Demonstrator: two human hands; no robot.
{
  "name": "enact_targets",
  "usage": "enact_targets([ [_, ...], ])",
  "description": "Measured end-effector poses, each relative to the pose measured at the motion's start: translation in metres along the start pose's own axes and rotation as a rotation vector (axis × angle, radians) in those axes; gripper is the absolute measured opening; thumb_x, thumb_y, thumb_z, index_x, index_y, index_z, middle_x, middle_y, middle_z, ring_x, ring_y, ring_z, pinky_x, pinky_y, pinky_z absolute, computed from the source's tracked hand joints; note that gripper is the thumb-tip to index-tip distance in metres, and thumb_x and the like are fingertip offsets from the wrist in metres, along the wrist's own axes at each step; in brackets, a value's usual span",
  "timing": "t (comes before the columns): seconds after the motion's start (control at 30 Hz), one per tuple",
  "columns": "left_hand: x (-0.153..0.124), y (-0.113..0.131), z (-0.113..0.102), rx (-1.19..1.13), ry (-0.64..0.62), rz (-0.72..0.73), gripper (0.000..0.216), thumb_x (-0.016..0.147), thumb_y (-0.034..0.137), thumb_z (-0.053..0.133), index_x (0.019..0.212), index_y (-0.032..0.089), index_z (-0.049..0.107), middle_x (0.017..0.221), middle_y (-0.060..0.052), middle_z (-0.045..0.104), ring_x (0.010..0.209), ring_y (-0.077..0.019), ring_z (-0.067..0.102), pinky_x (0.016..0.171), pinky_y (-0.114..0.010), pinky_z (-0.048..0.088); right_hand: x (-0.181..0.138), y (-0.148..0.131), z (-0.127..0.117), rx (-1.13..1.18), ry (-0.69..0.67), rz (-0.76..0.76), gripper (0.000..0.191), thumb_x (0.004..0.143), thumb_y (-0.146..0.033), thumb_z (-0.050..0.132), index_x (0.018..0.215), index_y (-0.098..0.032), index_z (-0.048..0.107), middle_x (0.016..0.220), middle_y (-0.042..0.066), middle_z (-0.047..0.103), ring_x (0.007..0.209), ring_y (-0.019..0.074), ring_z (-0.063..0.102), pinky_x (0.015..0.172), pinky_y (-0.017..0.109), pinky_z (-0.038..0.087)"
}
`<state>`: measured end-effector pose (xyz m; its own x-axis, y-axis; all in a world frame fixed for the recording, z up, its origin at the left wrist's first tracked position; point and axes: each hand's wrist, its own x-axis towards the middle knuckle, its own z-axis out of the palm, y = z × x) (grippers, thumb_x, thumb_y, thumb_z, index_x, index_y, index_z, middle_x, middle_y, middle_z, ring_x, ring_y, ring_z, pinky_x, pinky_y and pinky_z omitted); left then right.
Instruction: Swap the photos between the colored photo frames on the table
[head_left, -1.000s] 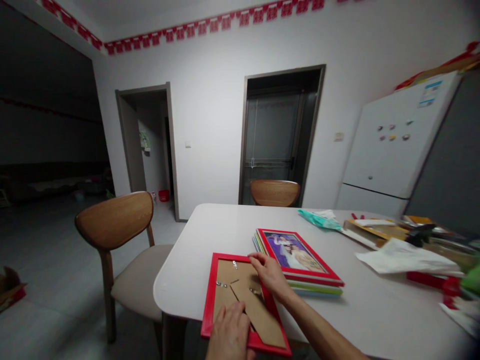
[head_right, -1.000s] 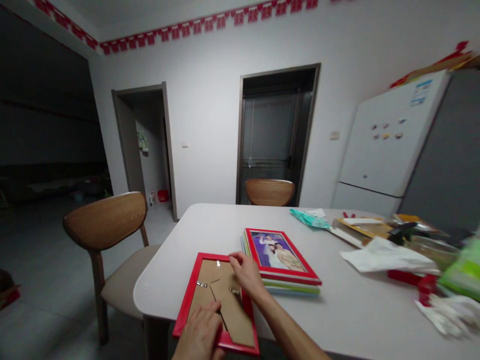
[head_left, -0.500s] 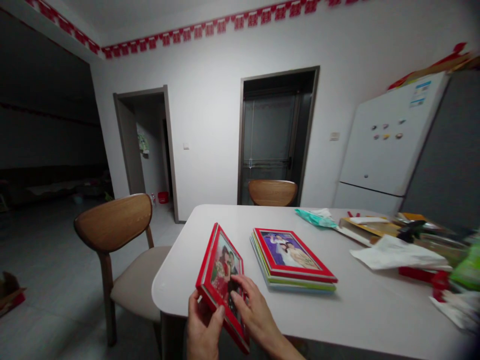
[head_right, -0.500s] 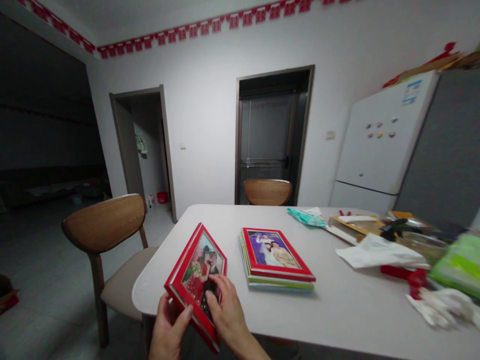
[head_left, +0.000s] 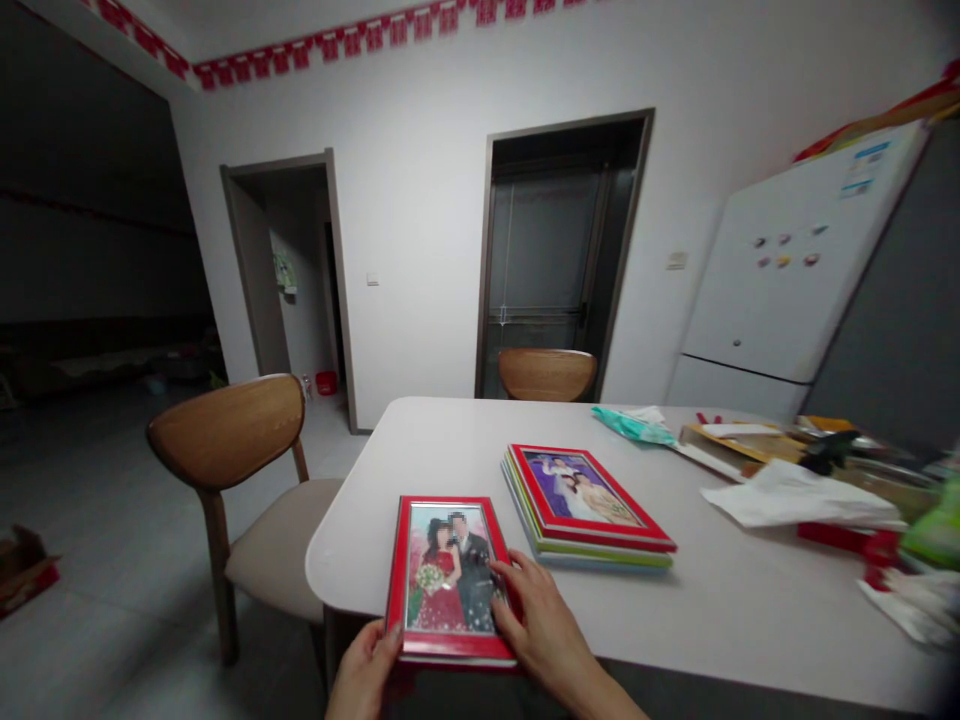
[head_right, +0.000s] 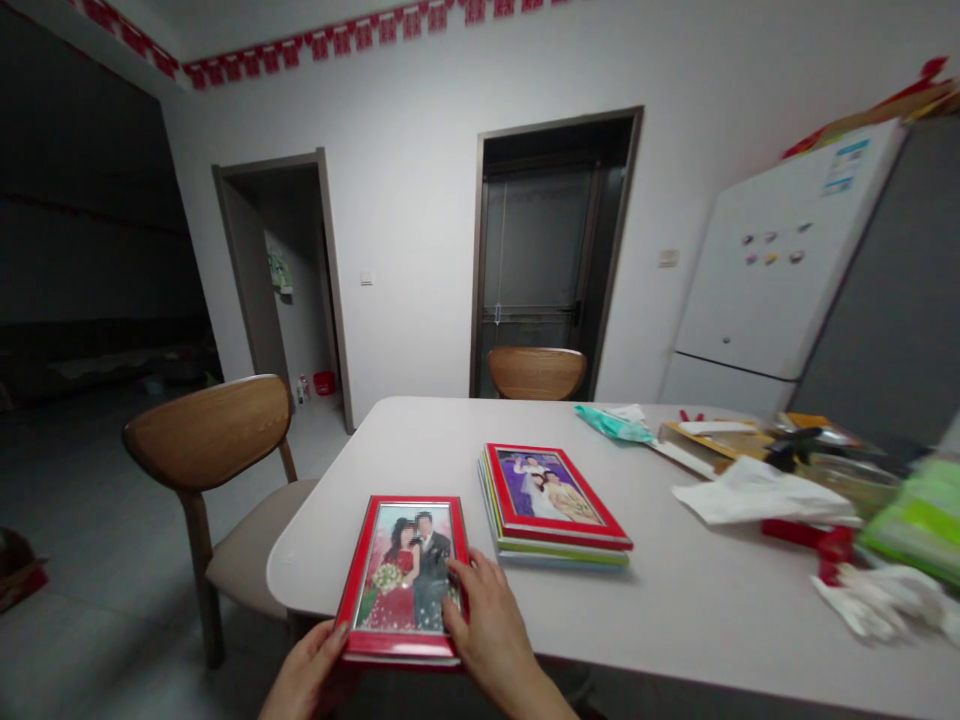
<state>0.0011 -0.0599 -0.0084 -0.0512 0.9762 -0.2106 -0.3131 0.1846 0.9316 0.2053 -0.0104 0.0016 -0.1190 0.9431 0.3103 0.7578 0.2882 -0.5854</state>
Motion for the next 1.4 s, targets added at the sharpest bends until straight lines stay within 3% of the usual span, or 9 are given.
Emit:
enact_targets([
  [0.13,-0.007,0.015,0.007,-0.083,-0.08,-0.067,0.038,0.052,0.044,0.069,0.074,0.015,0.057,0.069,-0.002,0.064,0.067,-0.0158,0.059,0.059,-0.024,0.043,-0.004,-0.002,-0.005,0.072,-0.005,0.08,0.044,0.067,-0.03,0.049,0.109,-0.017,0.053,0.121,0.011,0.045,0.114,0.0236,0.037,0.097,0.037,0.027],
  [0.27,-0.007,0.031,0.033,-0.107,-0.144,-0.028,0.037,0.056,0.042,0.067,0.08,0.016,0.055,0.076,-0.002,0.064,0.07,-0.0158,0.059,0.062,-0.025,0.045,0.005,-0.005,-0.037,0.317,0.116,0.101,0.041,0.068,-0.029,0.046,0.107,-0.018,0.053,0.116,0.008,0.051,0.11,0.0211,0.043,0.092,0.035,0.034],
  [0.4,0.014,0.047,0.087,0.129,-0.259,0.099,0.035,0.068,0.045,0.052,0.085,0.014,0.051,0.081,-0.006,0.064,0.07,-0.0167,0.06,0.062,-0.027,0.046,0.029,0.014,-0.092,0.441,0.228,0.159,0.037,0.065,-0.032,0.05,0.098,-0.016,0.058,0.091,0.006,0.064,0.083,0.0201,0.058,0.074,0.031,0.046],
  [0.53,0.05,0.054,0.153,0.384,-0.233,0.239,0.029,0.073,0.038,0.046,0.082,0.012,0.055,0.08,-0.008,0.065,0.075,-0.0172,0.059,0.064,-0.024,0.044,0.053,0.054,-0.137,0.428,0.329,0.298,0.036,0.063,-0.032,0.053,0.095,-0.014,0.06,0.07,0.003,0.066,0.061,0.0159,0.059,0.055,0.025,0.046],
  [0.73,0.093,0.037,0.207,0.606,-0.168,0.279,0.027,0.072,0.037,0.049,0.078,0.013,0.06,0.086,-0.011,0.065,0.084,-0.0217,0.057,0.07,-0.025,0.04,0.073,0.114,-0.158,0.395,0.353,0.311,0.041,0.065,-0.033,0.053,0.101,-0.013,0.058,0.073,0.004,0.066,0.057,0.0141,0.058,0.051,0.023,0.045],
  [0.87,0.103,0.022,0.208,0.71,-0.127,0.296,0.03,0.073,0.032,0.048,0.094,0.012,0.056,0.097,-0.012,0.061,0.089,-0.0217,0.055,0.074,-0.026,0.038,0.077,0.134,-0.152,0.322,0.254,0.267,0.041,0.063,-0.033,0.055,0.1,-0.014,0.059,0.093,0.008,0.064,0.077,0.0174,0.06,0.066,0.025,0.046],
  [1.1,0.094,0.007,0.19,0.711,-0.182,0.346,0.034,0.07,0.02,0.049,0.104,0.02,0.05,0.101,-0.003,0.061,0.09,-0.0154,0.056,0.074,-0.019,0.039,0.056,0.143,-0.127,0.635,0.268,0.582,0.061,0.07,-0.041,0.045,0.124,-0.015,0.035,0.116,0.008,0.052,0.096,0.0201,0.055,0.077,0.029,0.045],
  [1.3,0.105,0.011,0.15,0.685,-0.084,0.387,0.048,0.064,0.007,0.047,0.111,0.016,0.042,0.105,-0.006,0.058,0.095,-0.0166,0.053,0.078,-0.021,0.037,0.067,0.108,-0.077,0.625,0.288,0.496,0.064,0.069,-0.04,0.044,0.127,-0.016,0.031,0.132,0.005,0.032,0.116,0.02,0.037,0.093,0.029,0.034],
  [1.4,0.124,0.022,0.117,0.687,-0.012,0.397,0.049,0.063,0.006,0.046,0.111,0.016,0.042,0.105,-0.007,0.058,0.096,-0.0179,0.052,0.079,-0.022,0.037,0.09,0.083,-0.046,0.577,0.284,0.398,0.06,0.071,-0.038,0.04,0.126,-0.015,0.032,0.13,0.008,0.036,0.117,0.0199,0.036,0.094,0.031,0.032],
])
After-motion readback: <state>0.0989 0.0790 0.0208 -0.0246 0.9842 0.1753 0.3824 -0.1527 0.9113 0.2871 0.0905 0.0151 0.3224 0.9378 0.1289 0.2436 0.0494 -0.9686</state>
